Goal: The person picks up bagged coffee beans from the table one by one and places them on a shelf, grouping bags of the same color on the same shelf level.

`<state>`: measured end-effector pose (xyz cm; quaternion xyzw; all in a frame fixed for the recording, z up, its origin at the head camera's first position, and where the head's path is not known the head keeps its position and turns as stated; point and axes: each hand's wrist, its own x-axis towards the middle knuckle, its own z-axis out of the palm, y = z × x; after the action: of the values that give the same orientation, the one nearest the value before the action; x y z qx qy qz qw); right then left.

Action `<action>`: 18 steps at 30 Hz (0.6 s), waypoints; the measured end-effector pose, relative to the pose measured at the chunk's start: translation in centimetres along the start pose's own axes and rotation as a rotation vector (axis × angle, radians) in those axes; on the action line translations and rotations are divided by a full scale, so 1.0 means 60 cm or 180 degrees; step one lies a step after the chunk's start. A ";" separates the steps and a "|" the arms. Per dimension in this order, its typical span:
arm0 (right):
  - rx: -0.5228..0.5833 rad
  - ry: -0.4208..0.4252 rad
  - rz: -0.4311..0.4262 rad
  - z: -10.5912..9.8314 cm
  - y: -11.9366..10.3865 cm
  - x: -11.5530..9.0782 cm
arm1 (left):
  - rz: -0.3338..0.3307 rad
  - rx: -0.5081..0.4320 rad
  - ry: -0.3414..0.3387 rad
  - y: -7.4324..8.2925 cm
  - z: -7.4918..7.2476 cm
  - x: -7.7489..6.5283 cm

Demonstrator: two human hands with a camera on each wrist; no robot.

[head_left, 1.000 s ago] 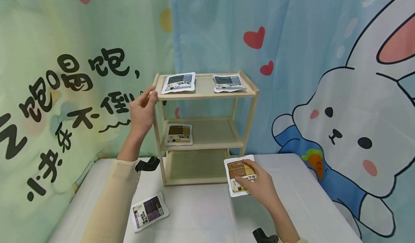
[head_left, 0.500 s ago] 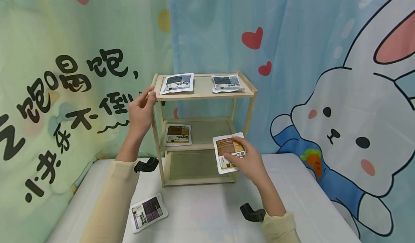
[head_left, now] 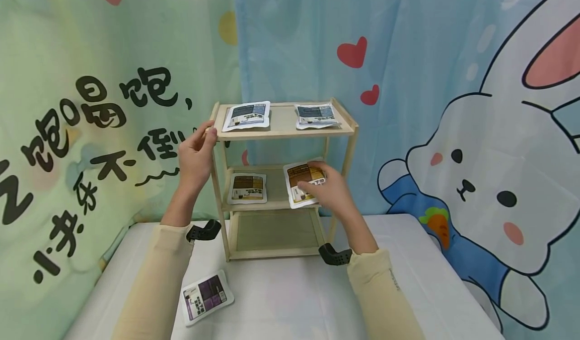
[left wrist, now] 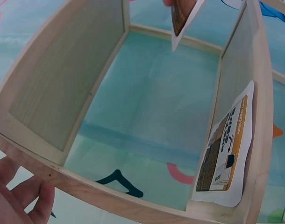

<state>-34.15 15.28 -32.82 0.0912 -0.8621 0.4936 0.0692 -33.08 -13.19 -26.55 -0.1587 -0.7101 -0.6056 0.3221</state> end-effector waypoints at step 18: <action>0.0085 -0.0150 0.0217 0.018 -0.001 0.054 | -0.0060 0.0011 -0.0002 0.000 -0.001 -0.002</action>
<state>-37.35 14.02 -32.65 0.0743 -0.8594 0.5049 0.0307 -32.99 -13.20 -26.59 -0.1517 -0.7128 -0.6073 0.3164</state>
